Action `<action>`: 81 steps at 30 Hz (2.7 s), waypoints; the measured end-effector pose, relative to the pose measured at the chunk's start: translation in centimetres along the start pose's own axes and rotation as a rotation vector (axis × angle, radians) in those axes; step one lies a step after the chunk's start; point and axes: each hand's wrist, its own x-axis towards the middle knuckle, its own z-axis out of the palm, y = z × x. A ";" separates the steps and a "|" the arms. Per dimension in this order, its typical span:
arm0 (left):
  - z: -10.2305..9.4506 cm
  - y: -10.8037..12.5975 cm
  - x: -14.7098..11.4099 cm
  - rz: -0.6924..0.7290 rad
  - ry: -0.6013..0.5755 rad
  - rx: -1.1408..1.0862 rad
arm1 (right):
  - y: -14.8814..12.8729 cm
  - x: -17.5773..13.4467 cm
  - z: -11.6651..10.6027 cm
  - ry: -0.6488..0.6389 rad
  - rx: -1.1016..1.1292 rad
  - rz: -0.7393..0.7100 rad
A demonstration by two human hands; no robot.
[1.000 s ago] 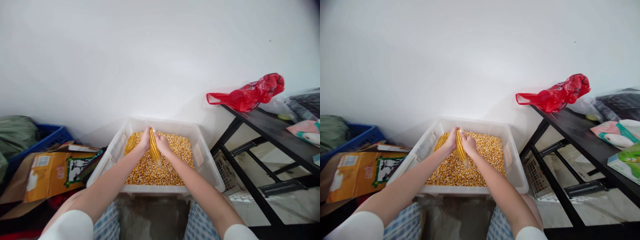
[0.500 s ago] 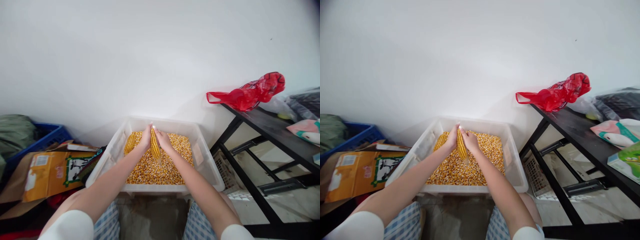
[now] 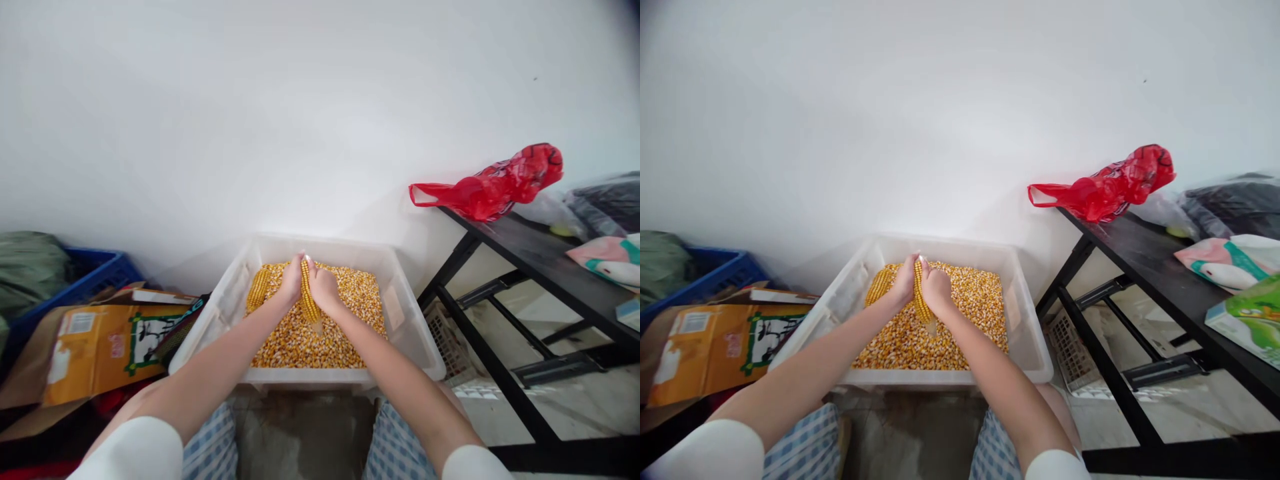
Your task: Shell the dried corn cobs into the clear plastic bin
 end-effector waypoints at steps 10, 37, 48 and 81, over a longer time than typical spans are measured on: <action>1.0 0.5 -0.8 -0.162 -0.117 -0.135 | 2.4 1.4 0.3 -0.020 0.071 0.172; 0.5 1.1 -0.6 0.018 -0.053 0.081 | 1.1 1.2 -0.4 -0.019 0.264 0.011; 0.6 2.6 0.2 -0.118 -0.094 -0.228 | 0.7 1.0 0.0 -0.223 0.612 -0.133; 1.6 2.8 -0.7 -0.191 -0.041 -0.169 | 0.3 -0.5 2.3 -0.291 1.338 0.318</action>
